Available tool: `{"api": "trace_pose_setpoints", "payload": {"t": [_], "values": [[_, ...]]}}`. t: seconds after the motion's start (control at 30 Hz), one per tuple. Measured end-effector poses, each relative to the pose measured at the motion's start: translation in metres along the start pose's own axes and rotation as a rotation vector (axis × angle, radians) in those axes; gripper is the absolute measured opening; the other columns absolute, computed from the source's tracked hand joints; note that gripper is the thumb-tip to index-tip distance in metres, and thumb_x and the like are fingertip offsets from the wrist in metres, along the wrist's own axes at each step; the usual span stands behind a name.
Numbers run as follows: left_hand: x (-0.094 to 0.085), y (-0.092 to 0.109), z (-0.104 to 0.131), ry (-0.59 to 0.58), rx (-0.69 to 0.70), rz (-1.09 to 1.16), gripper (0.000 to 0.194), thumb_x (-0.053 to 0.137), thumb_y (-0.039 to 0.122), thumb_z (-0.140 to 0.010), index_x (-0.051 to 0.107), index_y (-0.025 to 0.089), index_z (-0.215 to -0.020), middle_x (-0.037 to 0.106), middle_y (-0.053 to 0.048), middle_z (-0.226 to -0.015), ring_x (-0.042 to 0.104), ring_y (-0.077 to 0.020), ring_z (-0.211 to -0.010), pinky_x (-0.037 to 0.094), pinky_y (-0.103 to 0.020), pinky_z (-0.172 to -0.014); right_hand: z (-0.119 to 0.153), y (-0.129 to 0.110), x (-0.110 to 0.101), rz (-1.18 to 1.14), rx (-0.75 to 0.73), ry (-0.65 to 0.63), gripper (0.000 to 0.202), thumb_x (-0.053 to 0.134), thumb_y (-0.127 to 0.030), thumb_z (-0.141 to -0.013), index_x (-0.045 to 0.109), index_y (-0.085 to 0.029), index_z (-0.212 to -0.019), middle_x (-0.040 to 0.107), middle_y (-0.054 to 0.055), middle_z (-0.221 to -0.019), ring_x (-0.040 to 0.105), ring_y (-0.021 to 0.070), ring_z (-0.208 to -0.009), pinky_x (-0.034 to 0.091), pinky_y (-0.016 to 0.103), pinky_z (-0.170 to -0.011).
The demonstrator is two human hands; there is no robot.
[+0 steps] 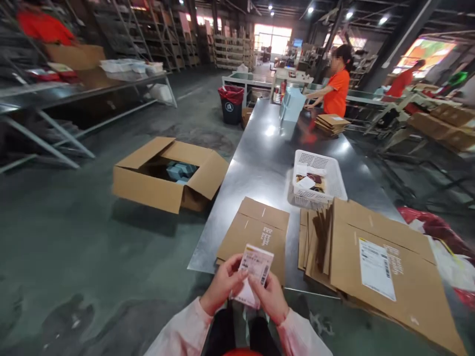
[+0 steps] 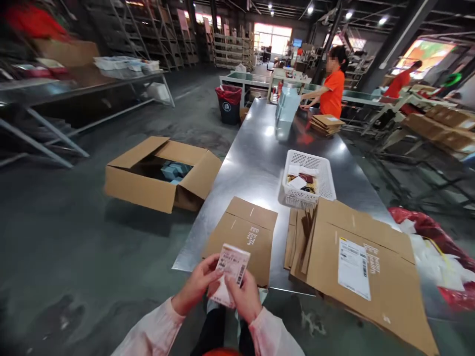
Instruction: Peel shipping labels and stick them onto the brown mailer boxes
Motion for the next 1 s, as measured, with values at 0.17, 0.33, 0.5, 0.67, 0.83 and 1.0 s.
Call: {"api": "trace_pose_setpoints", "payload": {"t": [0.17, 0.33, 0.5, 0.67, 0.83, 1.0], "values": [[-0.026, -0.029, -0.007, 0.214, -0.069, -0.041, 0.050, 0.080, 0.058, -0.055, 0.065, 0.011, -0.066, 0.064, -0.003, -0.061, 0.056, -0.0150, -0.058, 0.043, -0.026, -0.057, -0.026, 0.000, -0.016, 0.164, -0.006, -0.007, 0.057, 0.076, -0.059, -0.059, 0.072, -0.014, -0.094, 0.074, 0.013, -0.093, 0.068, 0.0280, -0.086, 0.054, 0.041, -0.079], [-0.030, -0.070, -0.007, 0.366, -0.062, -0.021, 0.056, 0.077, 0.064, -0.055, 0.046, 0.018, -0.052, 0.048, 0.006, -0.049, 0.042, -0.0087, -0.050, 0.034, -0.022, -0.051, -0.045, 0.006, -0.021, 0.344, 0.024, -0.040, 0.033, 0.071, -0.046, -0.068, 0.076, -0.016, -0.079, 0.074, 0.009, -0.076, 0.067, 0.0243, -0.070, 0.052, 0.035, -0.066], [-0.038, -0.109, -0.014, 0.202, -0.212, 0.047, 0.060, 0.085, 0.058, -0.043, 0.068, 0.011, -0.077, 0.069, -0.006, -0.070, 0.059, -0.0173, -0.062, 0.044, -0.028, -0.062, -0.084, 0.015, -0.031, 0.640, -0.113, 0.105, 0.008, 0.075, -0.030, -0.066, 0.076, -0.022, -0.069, 0.073, 0.008, -0.093, 0.066, 0.0227, -0.087, 0.052, 0.035, -0.080], [-0.060, -0.150, 0.009, 0.044, -0.387, 0.090, 0.069, 0.084, 0.062, -0.040, 0.073, 0.010, -0.084, 0.073, -0.013, -0.081, 0.066, -0.0294, -0.081, 0.048, -0.040, -0.081, -0.160, 0.023, -0.057, 0.849, -0.179, 0.344, 0.005, 0.075, -0.027, -0.067, 0.075, -0.023, -0.068, 0.061, 0.010, -0.125, 0.052, 0.0296, -0.115, 0.040, 0.047, -0.100], [-0.080, -0.176, 0.069, -0.030, -0.500, 0.062, 0.061, 0.078, 0.072, -0.039, 0.076, 0.021, -0.073, 0.074, -0.011, -0.079, 0.067, -0.0340, -0.083, 0.047, -0.047, -0.085, -0.192, 0.034, -0.052, 1.011, -0.170, 0.393, 0.061, 0.073, -0.035, -0.071, 0.059, -0.018, -0.127, 0.039, 0.016, -0.148, 0.035, 0.0364, -0.133, 0.026, 0.059, -0.107], [-0.106, -0.135, 0.082, 0.035, -0.428, 0.049, 0.054, 0.075, 0.068, -0.055, 0.076, 0.021, -0.080, 0.075, -0.011, -0.083, 0.068, -0.0314, -0.084, 0.050, -0.044, -0.082, -0.138, 0.059, 0.015, 1.329, -0.411, -0.203, 0.074, 0.053, -0.045, -0.086, 0.032, -0.004, -0.145, 0.025, 0.020, -0.154, 0.015, 0.0326, -0.145, -0.004, 0.059, -0.115]]}}
Point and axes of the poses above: each hand's wrist, its own z-axis away from the middle knuckle, its own x-axis out of the palm, y = z × x, the point moved 6 cm from there along -z, towards the middle knuckle
